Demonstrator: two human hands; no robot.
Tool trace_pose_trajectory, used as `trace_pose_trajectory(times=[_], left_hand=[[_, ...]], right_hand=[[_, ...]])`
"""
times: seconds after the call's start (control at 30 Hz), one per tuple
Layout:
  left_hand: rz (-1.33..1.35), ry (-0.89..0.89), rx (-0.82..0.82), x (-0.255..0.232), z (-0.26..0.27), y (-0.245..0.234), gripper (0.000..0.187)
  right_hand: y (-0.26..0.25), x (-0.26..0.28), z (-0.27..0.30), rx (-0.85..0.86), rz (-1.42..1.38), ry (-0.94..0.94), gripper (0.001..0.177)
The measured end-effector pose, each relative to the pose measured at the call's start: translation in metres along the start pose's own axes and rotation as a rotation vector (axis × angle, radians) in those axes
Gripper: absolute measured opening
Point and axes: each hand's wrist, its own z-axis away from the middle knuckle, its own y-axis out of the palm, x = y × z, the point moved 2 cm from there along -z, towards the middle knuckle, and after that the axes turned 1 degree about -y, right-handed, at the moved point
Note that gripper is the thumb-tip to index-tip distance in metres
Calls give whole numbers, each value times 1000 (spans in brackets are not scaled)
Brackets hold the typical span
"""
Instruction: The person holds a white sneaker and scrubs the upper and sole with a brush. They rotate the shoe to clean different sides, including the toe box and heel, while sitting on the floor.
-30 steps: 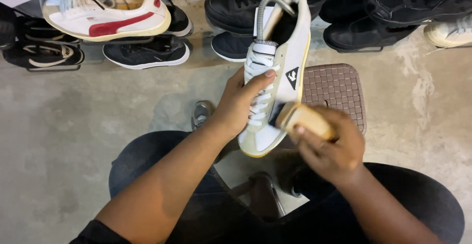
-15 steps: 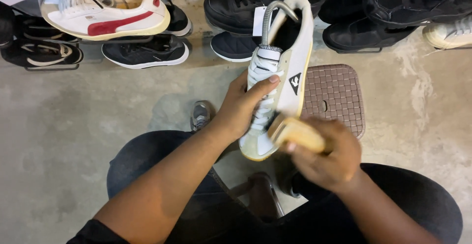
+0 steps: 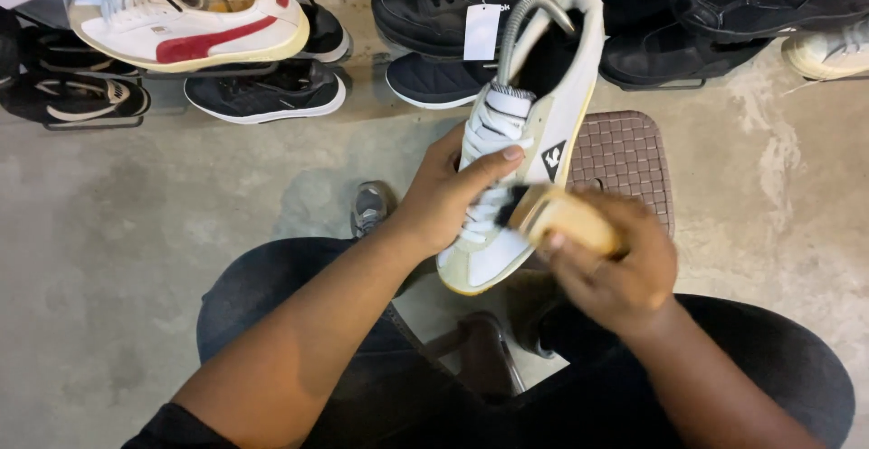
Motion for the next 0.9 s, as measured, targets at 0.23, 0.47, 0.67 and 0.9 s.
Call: trace_pose_trajectory(times=[0.23,0.47,0.67,0.9], left_hand=[[150,-107,-92,-26,4,7,50],[20,-37,-82,-11,1,1,62],[114,-153,-73,-23,2,3,55],[225,-506,-272,0,1,-7,40]], right_hand=[[2,20,-17,180,-371,296,32],[1,0,11,-75,109,-18,20],[9,12,-4,-50,-66,-184,26],[21,12,12,-32,-109,-212,36]])
